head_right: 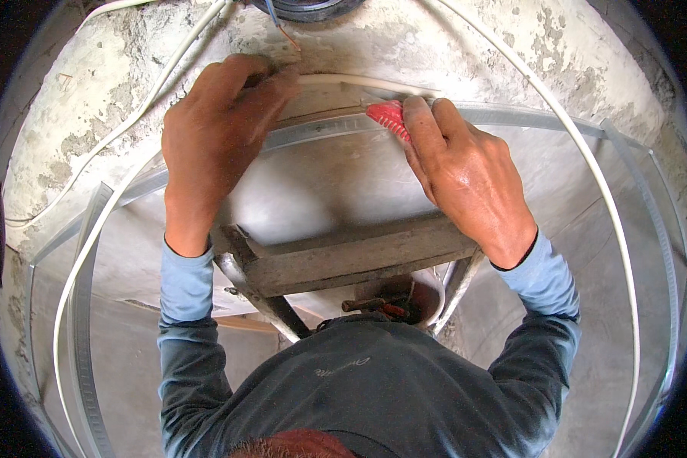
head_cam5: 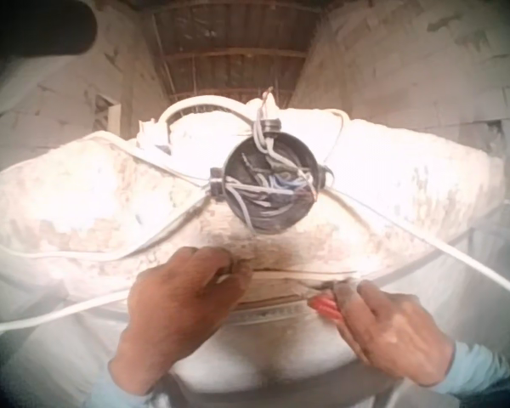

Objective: The person uses a utility knife and pliers to strip the insulation from electrical wires and then joins them inside a junction box by twisting them together by hand.

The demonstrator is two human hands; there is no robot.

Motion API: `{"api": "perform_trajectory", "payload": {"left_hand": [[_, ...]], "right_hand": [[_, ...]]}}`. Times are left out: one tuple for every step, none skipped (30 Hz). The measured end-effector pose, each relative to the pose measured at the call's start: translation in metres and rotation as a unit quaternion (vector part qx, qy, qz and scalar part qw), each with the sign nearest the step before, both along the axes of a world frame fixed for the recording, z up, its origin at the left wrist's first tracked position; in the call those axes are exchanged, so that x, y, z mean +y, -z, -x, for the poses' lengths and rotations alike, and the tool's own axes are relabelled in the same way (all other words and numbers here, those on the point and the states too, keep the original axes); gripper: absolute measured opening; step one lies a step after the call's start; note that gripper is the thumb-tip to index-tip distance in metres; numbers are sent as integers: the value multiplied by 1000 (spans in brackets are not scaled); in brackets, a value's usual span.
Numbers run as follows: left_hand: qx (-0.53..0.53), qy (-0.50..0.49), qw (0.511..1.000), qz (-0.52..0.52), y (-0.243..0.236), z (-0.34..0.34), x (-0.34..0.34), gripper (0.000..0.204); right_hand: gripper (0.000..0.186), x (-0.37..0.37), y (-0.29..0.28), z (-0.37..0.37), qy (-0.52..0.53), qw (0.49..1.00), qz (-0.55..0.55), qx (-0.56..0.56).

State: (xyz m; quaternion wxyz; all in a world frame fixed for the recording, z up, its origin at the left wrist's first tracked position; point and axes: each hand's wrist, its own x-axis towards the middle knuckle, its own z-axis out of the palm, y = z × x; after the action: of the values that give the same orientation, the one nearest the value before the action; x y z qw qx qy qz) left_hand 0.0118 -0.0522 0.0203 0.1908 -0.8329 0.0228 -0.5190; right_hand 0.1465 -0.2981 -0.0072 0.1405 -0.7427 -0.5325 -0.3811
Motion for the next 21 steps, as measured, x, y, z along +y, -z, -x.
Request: {"api": "perform_trajectory", "payload": {"left_hand": [[-1,2,1000,-3,0,-1,1,23],[-11,11,1000,-19,0,-2,2,19],[-23,21,999,-36,-1,-4,3,15],[-35,31,997,-53,-2,-6,4,12],[-28,19,997,-64,-2,-6,5,13],[-20,7,997,-74,-3,-4,5,14],[-11,-5,996,-84,-4,-3,5,15],[14,-24,998,-58,-4,0,3,28],[40,-46,998,-31,-4,4,1,41],[39,-41,998,-30,-5,3,2,42],[36,-35,998,-28,-5,2,2,44],[7,-4,999,-53,-6,-2,4,34],[-22,28,996,-78,-7,-4,6,24],[-25,31,996,-77,-7,-5,6,24],[-29,33,996,-74,-6,-6,6,24],[-32,36,996,-71,-6,-7,7,24],[-9,24,998,-64,-7,-4,4,32],[13,13,998,-57,-10,0,0,39],[35,1,998,-49,-11,3,-1,47],[37,3,998,-46,-10,3,-1,47],[39,5,998,-44,-11,3,-1,47]], "right_hand": [[39,0,-1,0,0,1000,-2,-1],[39,1,-1,0,-1,1000,-3,-2],[41,1,0,0,8,1000,2,-2],[42,2,0,0,17,1000,7,-3],[44,2,1,-1,25,1000,12,-3],[40,3,1,-1,25,999,9,-22],[36,4,0,-2,25,999,6,-40],[33,5,0,-3,25,998,3,-59],[32,5,-1,-3,27,998,7,-59],[31,4,-2,-3,28,998,11,-59],[31,3,-3,-3,29,998,15,-59],[31,3,-4,-4,31,998,14,-62],[31,1,-4,-4,33,997,14,-65],[31,1,-5,-5,34,997,14,-67],[31,1,-5,-6,35,997,14,-65],[31,0,-4,-6,35,997,14,-63],[32,0,-4,-7,35,997,14,-60],[32,0,-5,-8,33,998,16,-52],[32,-1,-6,-8,31,998,19,-43],[32,-1,-6,-8,29,999,21,-35],[32,-2,-8,-8,25,999,20,-23]]}}
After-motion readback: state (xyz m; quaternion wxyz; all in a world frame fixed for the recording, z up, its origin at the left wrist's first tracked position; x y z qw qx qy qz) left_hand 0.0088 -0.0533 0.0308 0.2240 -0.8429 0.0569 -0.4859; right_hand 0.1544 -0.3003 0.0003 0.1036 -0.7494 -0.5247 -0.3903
